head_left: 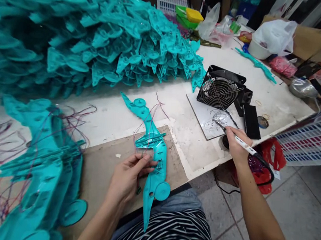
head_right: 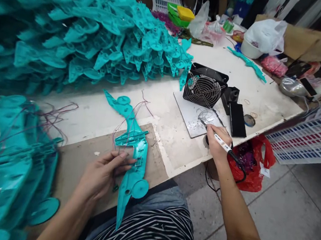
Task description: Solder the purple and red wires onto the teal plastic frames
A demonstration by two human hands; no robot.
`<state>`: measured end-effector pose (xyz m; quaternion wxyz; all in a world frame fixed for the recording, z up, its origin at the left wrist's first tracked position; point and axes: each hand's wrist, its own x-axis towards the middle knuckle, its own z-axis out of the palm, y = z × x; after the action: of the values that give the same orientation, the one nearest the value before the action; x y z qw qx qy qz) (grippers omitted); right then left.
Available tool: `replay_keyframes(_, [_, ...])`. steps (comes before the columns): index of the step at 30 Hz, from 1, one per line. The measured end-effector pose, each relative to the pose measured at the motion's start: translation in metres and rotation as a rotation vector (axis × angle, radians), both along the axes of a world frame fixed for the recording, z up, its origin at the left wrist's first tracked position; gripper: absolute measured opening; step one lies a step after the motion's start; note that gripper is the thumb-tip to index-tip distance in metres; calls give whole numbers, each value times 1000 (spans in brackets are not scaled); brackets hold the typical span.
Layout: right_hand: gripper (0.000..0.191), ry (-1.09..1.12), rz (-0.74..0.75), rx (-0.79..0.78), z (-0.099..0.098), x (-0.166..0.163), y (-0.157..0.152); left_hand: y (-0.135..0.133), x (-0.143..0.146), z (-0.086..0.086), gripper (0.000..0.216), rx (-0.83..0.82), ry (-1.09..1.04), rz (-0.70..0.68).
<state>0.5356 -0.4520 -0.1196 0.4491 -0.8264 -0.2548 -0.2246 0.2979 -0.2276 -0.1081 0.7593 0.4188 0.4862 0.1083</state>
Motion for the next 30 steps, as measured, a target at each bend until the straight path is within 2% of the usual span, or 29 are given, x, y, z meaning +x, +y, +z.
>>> replay_keyframes(8, [20,7,49,-9,-3,2,3,-2,20,-1,53,-1,-83,57])
replay_keyframes(14, [22,59,54,-21,-3,7,2,0,21,-1,49,20,-90,-12])
replay_keyframes(19, [20,157,44,2,1,8,-1,12,16,3,38,215,-55,-104])
replay_keyframes(22, [18,205,37,56,5,-6,0,17,15,1,28,376,-20,-199])
replay_keyframes(24, [16,202,114,91,9,-25,4,18,15,-3,20,432,-15,-260])
replay_keyframes(30, [23,147,551,48,21,-95,25,16,17,-9,13,521,-13,-354])
